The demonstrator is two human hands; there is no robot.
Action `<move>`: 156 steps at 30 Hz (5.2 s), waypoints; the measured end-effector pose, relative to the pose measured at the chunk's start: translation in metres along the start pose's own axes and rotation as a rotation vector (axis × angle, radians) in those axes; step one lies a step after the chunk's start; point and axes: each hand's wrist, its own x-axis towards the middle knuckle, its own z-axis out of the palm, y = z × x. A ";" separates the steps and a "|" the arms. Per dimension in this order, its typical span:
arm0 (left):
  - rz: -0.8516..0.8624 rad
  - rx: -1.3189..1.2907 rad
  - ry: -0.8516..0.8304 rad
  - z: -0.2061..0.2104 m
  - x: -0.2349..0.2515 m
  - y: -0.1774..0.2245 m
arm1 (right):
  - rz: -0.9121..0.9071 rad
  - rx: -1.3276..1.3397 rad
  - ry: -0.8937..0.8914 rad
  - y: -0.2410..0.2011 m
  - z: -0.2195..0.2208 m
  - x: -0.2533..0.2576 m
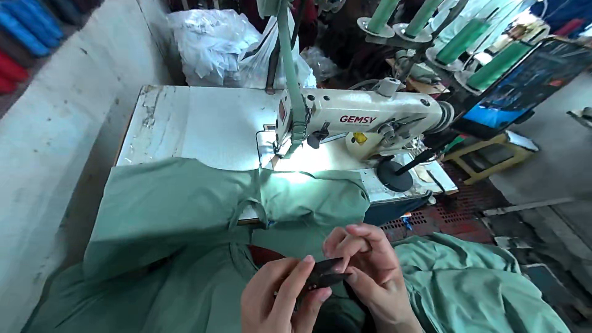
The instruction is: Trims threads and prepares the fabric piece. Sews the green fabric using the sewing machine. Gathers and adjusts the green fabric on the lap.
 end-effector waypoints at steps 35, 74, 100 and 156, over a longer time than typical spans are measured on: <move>0.082 0.211 -0.025 0.007 0.006 0.007 | 0.028 -0.148 0.035 0.000 -0.008 -0.010; -0.017 0.132 -0.193 0.033 0.006 -0.033 | 0.300 0.066 0.154 0.046 0.010 -0.012; 0.070 0.500 -0.420 0.061 0.105 -0.210 | 0.657 -1.303 -0.037 0.116 -0.153 0.082; 0.065 0.579 -0.626 0.090 0.147 -0.226 | 0.530 -1.361 -0.078 0.155 -0.039 0.118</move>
